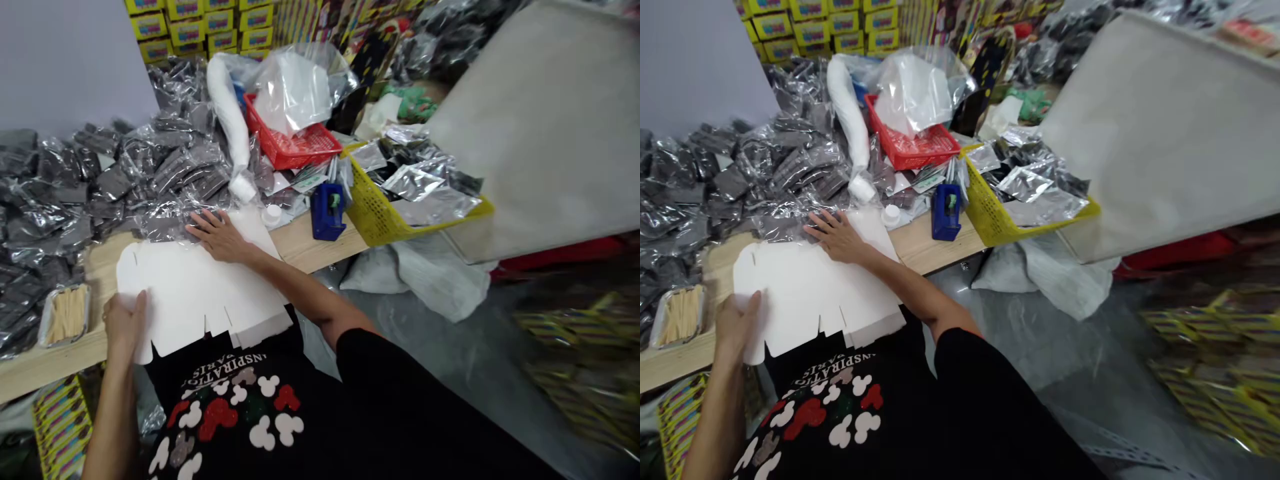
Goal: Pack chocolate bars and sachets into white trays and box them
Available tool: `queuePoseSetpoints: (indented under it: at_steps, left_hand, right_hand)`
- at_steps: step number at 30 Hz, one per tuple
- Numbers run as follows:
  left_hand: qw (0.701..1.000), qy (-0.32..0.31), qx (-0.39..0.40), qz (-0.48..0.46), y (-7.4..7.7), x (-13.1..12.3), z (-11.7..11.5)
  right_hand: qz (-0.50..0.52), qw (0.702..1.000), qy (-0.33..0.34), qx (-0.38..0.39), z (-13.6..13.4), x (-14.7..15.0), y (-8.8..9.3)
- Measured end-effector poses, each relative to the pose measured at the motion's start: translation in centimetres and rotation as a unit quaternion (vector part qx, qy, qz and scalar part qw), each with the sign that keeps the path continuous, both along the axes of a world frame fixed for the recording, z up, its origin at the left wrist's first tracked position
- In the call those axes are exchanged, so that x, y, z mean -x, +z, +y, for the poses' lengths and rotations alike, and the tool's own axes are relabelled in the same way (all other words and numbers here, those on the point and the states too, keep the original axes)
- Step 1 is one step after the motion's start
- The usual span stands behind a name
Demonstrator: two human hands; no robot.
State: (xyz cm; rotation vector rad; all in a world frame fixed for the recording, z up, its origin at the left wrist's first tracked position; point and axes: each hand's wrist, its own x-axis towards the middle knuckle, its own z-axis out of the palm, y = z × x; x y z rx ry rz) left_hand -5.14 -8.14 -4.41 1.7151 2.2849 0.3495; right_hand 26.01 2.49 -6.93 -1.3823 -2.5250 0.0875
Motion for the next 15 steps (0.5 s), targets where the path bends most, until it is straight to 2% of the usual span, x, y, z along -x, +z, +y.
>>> queuePoseSetpoints:
  at_steps: [3, 6, 9, 12, 15]
  left_hand:
    - [1.000, 0.009, 0.029, 0.004, 0.8, -0.5, -0.2]
    - [0.998, 0.019, -0.016, 0.056, 1.3, -2.0, -0.5]
    - [0.996, -0.035, -0.032, 0.071, 0.6, -3.9, 0.1]
    - [0.992, -0.107, -0.013, 0.064, -0.9, -5.2, 1.1]
    - [0.987, -0.120, -0.057, 0.091, -2.2, -6.0, 1.5]
  right_hand:
    - [0.016, 1.000, -0.014, -0.012, 0.7, 0.1, -0.5]
    - [0.023, 0.999, 0.025, 0.029, 0.9, -0.1, 0.6]
    - [0.061, 0.995, 0.044, 0.058, 2.2, -2.1, 3.6]
    - [0.126, 0.990, -0.060, 0.033, 5.0, -6.6, 7.7]
    - [0.147, 0.974, -0.171, 0.010, 8.7, -12.2, 11.2]
